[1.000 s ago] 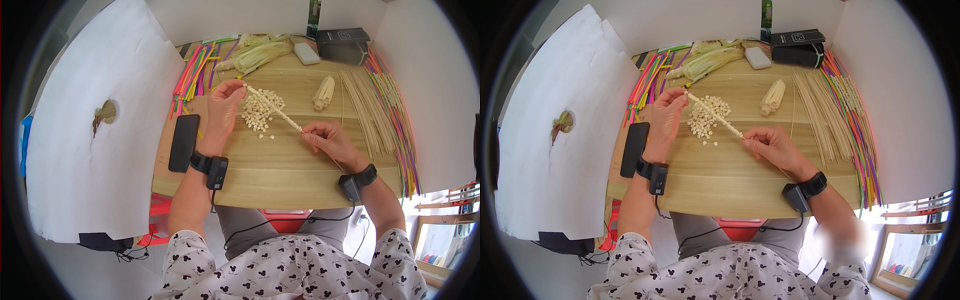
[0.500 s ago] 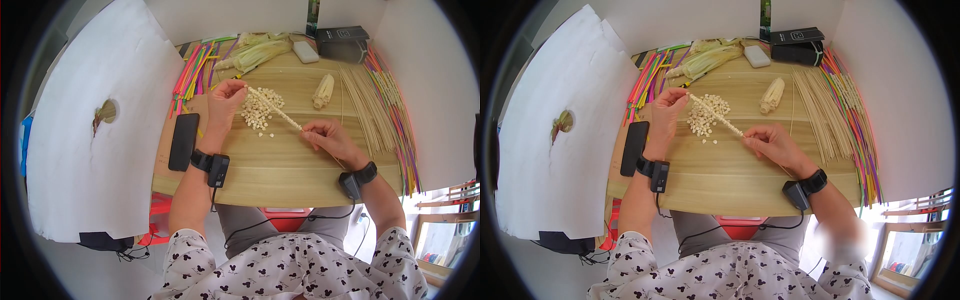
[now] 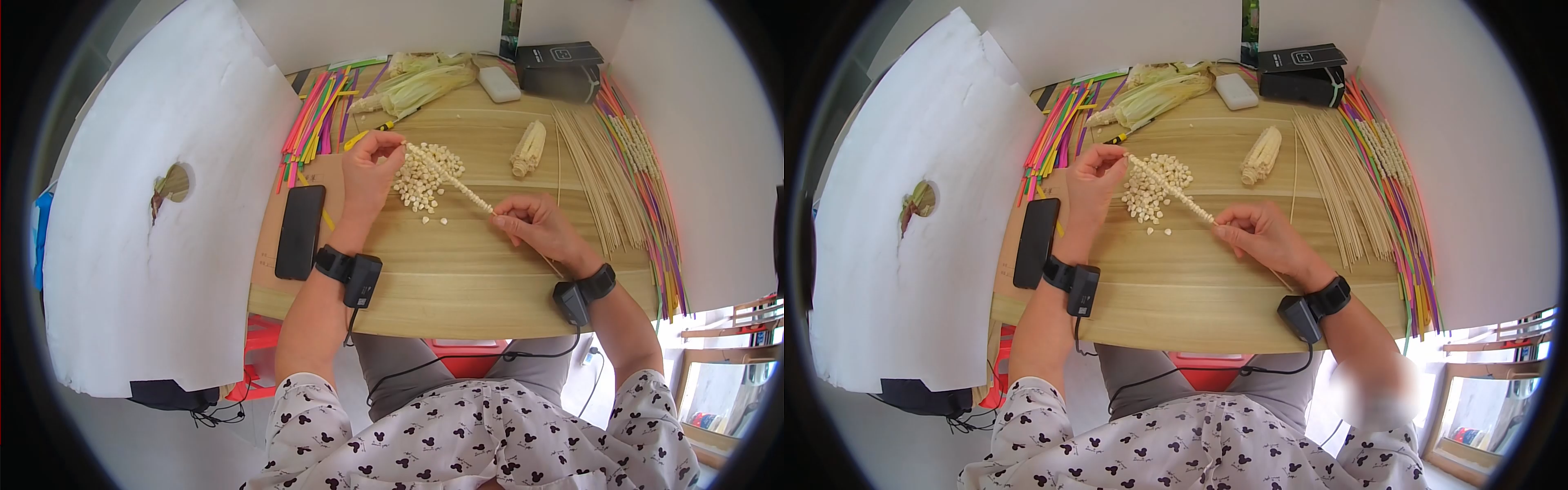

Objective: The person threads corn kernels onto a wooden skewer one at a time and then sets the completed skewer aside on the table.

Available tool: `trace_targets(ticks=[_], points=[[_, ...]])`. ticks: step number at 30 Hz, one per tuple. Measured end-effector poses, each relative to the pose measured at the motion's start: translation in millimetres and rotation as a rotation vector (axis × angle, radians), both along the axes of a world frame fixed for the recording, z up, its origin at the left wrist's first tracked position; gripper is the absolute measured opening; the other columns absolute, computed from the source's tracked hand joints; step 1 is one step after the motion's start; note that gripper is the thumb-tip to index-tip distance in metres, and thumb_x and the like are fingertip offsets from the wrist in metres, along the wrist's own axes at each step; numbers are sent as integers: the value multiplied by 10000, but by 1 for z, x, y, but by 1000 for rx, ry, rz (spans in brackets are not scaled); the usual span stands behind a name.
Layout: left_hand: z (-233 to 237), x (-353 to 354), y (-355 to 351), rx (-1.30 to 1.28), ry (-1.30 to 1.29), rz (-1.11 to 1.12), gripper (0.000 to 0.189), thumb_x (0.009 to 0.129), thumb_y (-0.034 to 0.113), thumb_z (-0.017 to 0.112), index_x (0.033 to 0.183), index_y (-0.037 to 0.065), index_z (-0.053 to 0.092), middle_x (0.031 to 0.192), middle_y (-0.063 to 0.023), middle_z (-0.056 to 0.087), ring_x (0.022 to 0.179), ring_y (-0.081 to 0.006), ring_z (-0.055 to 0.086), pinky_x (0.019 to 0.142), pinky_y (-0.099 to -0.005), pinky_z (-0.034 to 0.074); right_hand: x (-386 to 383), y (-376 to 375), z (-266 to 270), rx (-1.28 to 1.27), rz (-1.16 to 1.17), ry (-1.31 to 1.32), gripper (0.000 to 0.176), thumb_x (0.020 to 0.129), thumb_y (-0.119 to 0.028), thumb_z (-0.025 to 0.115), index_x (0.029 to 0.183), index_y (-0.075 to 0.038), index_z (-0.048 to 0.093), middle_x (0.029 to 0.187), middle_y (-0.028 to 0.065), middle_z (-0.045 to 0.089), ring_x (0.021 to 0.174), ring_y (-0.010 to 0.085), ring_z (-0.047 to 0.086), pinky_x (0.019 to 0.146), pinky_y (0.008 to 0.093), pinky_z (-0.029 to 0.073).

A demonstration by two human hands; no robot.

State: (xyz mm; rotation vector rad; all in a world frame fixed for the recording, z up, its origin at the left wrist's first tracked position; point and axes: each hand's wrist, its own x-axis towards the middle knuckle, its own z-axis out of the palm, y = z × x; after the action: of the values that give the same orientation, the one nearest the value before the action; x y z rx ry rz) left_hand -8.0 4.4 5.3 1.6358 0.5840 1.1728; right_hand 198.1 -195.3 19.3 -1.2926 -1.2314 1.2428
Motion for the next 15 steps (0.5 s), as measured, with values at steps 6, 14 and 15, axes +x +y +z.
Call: trace_targets(ticks=[6,14,15], points=[[-3,1,1,3,22,-1,130,838,-18,652,966,4,646,891,-5,659,777,-40,591,705,-180,471,0,0,-1,2,2,-4,124,926,-144,610,917,-22,630,664,-70,514,569,6,444,500,172,332],[-2,5,-3,-16,-17,-13,113,836,1,646,949,-4,649,848,14,631,724,-31,547,654,-184,450,0,-1,0,4,-4,6,120,928,-145,608,919,-27,630,646,-74,500,560,3,438,493,173,332],[-2,5,-3,-10,-23,-14,113,838,0,641,951,-5,649,848,13,631,727,-33,550,655,-186,451,0,-1,0,6,-4,6,120,929,-145,607,919,-27,630,643,-74,499,558,3,437,492,173,331]])
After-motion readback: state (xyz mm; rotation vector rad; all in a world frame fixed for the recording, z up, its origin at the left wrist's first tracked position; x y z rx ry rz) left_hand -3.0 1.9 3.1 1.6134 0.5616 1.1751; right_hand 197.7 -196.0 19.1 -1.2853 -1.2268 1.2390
